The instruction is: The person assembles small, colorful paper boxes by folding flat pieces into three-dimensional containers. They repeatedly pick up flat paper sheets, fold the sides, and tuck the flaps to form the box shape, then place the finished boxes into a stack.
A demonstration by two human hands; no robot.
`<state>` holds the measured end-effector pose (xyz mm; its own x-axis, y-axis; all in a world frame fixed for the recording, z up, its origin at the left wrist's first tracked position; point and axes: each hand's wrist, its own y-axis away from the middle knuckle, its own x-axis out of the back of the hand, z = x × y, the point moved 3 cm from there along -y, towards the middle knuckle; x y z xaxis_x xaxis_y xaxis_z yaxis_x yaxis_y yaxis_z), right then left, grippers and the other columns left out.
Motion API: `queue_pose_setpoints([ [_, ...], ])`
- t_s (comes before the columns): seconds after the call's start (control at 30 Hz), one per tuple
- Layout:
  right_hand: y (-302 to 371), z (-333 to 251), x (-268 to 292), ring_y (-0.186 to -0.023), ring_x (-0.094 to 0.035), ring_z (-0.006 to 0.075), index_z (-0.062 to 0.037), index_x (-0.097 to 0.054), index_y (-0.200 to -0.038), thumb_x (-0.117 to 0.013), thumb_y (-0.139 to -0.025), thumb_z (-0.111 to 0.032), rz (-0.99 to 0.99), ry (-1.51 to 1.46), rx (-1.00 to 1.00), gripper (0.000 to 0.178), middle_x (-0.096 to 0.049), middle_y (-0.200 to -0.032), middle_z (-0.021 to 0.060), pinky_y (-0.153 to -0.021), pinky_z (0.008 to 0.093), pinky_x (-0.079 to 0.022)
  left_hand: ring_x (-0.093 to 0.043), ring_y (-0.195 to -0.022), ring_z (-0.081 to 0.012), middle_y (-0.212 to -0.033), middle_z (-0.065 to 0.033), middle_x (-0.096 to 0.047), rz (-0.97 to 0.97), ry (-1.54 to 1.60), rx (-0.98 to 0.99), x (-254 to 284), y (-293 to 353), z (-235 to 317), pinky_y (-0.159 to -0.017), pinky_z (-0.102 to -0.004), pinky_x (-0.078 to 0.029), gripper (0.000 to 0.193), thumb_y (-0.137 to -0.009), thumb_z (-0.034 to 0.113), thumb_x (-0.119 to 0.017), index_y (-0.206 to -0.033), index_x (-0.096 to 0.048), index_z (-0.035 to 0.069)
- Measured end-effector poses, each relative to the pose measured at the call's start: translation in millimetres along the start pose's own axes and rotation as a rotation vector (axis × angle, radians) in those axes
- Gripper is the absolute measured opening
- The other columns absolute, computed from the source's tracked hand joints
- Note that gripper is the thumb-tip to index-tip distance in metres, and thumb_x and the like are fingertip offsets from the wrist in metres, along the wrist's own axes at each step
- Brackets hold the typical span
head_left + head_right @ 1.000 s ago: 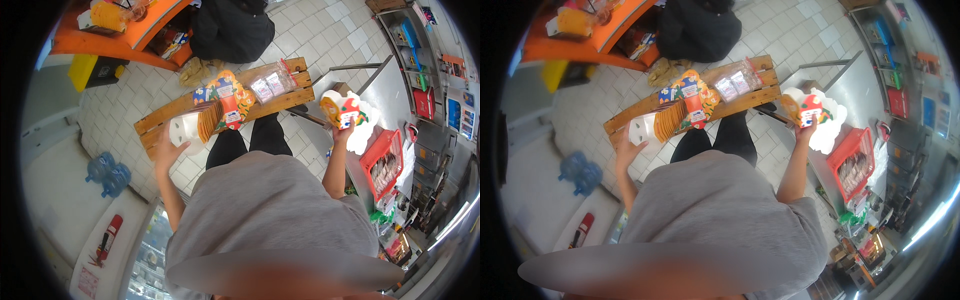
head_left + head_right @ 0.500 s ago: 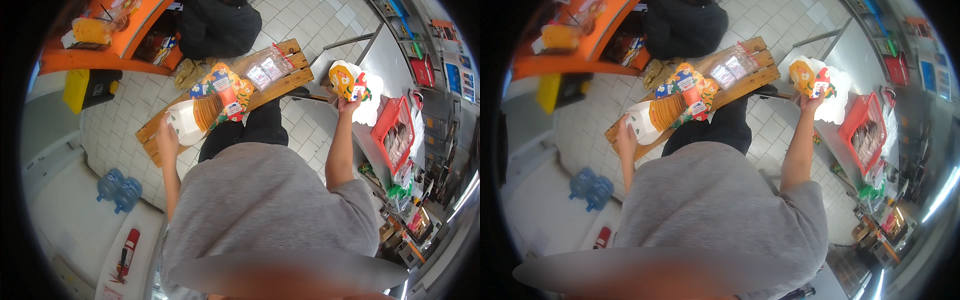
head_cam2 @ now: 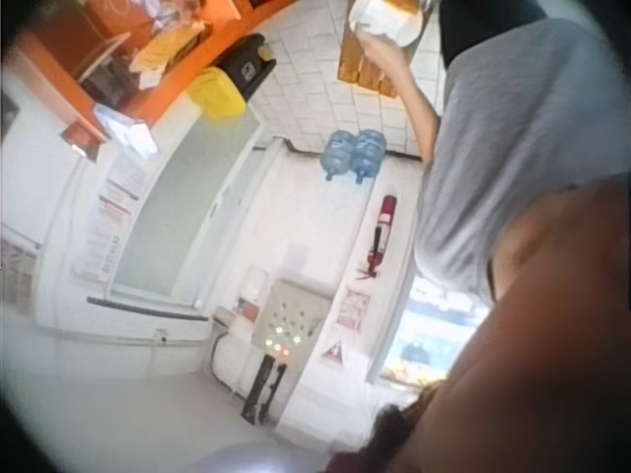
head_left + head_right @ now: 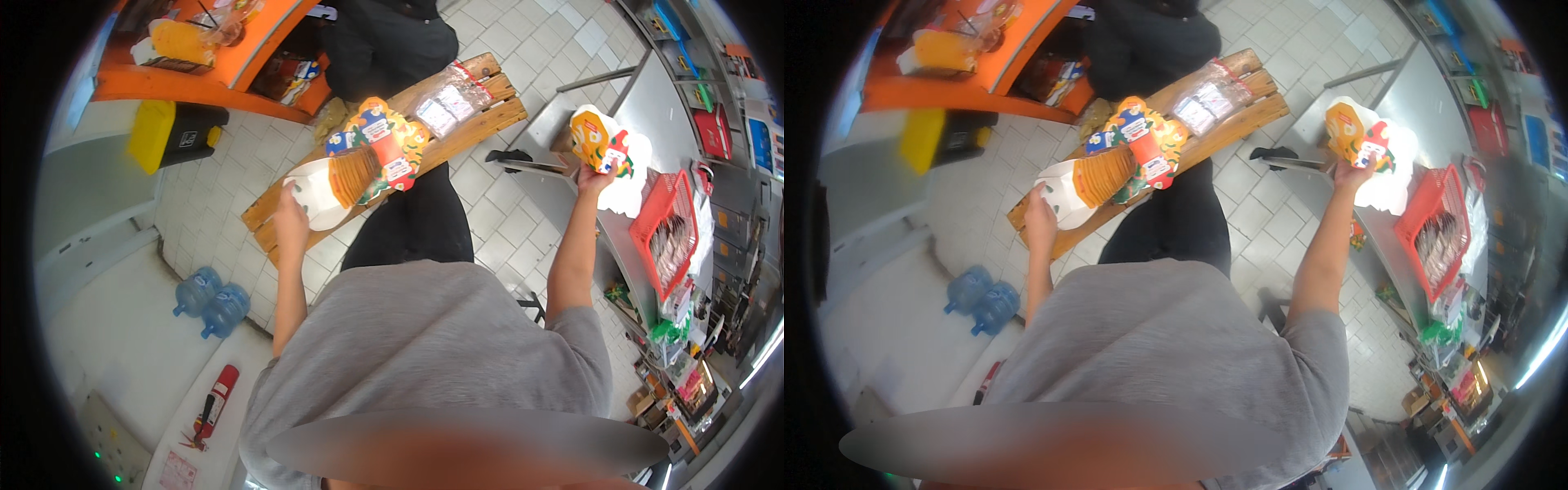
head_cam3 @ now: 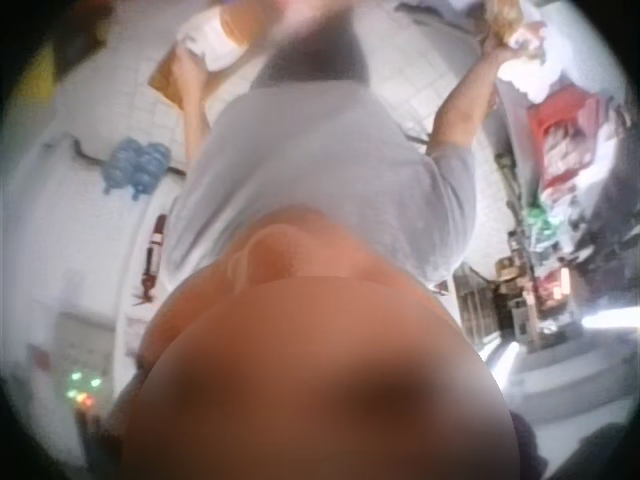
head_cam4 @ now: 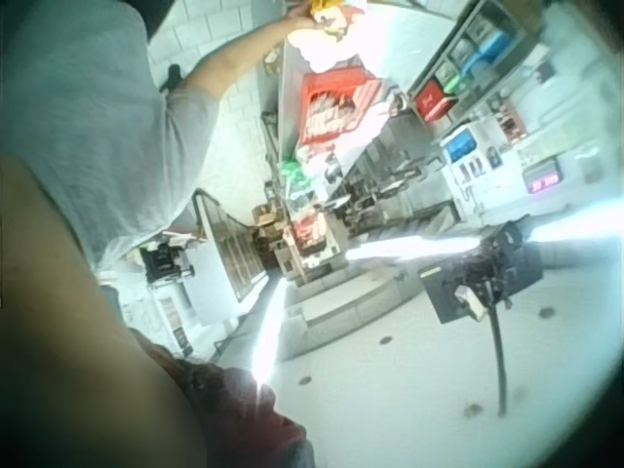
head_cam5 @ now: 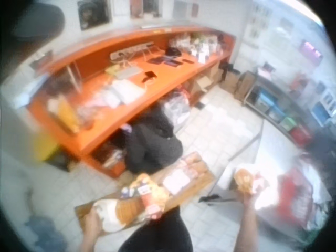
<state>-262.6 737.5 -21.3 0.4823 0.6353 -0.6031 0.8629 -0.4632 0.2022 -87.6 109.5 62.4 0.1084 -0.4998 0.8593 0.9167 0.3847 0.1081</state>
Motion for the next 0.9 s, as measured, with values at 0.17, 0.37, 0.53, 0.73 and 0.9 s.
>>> queue_pose_setpoints([
  [0.17,13.9,-15.7,7.0,-0.121,-0.043,0.0321,-0.007,-0.034,-0.134,-0.054,-0.086,-0.035,0.038,-0.026,0.024,0.059,-0.045,-0.131,0.0128,-0.099,0.0502,-0.036,-0.06,-0.087,-0.0403,-0.104,-0.0252,-0.06,-0.022,-0.081,-0.054,5.0,17.8,-1.1,-0.075,-0.0428,-0.049,0.039,-0.082,-0.005,-0.044,-0.12,-0.048,0.003],
  [0.37,16.5,-20.3,1.1,-0.119,-0.047,0.0314,-0.0068,-0.036,-0.133,-0.053,-0.087,-0.035,0.048,-0.029,-0.003,0.056,-0.048,-0.128,0.0126,-0.097,0.0506,-0.04,-0.059,-0.095,-0.0388,-0.111,-0.0241,-0.058,-0.065,-0.022,0.039,17.5,17.6,-4.6,-0.079,-0.0425,-0.048,0.043,-0.08,-0.007,-0.044,-0.121,-0.048,0.005],
  [0.53,17.7,-21.2,8.2,-0.119,-0.046,0.0325,-0.0049,-0.034,-0.133,-0.053,-0.087,-0.039,0.111,-0.016,0.004,0.061,-0.048,-0.129,0.015,-0.097,0.0511,-0.04,-0.06,-0.095,-0.0377,-0.112,-0.0232,-0.058,-0.088,-0.024,0.058,9.4,23.2,5.0,-0.079,-0.042,-0.048,0.044,-0.079,-0.009,-0.044,-0.12,-0.05,0.005],
  [0.73,19.6,-22.5,18.4,-0.121,-0.045,0.033,-0.0034,-0.038,-0.133,-0.054,-0.087,-0.04,0.095,-0.031,-0.044,0.061,-0.046,-0.133,0.0151,-0.1,0.0495,-0.039,-0.06,-0.095,-0.0359,-0.109,-0.0218,-0.06,-0.091,-0.1,0.086,-2.5,16.3,14.5,-0.079,-0.0402,-0.049,0.041,-0.081,-0.007,-0.042,-0.12,-0.05,0.003],
  [0.9,14.9,-23.0,21.8,-0.119,-0.048,0.0319,-0.0029,-0.039,-0.132,-0.054,-0.086,-0.041,0.023,0.06,-0.002,0.062,-0.049,-0.131,0.0142,-0.099,0.0471,-0.04,-0.06,-0.095,-0.0351,-0.109,-0.0216,-0.06,-0.126,-0.101,0.088,3.5,9.3,15.7,-0.079,-0.0392,-0.049,0.041,-0.083,-0.007,-0.041,-0.122,-0.049,0.003],
])
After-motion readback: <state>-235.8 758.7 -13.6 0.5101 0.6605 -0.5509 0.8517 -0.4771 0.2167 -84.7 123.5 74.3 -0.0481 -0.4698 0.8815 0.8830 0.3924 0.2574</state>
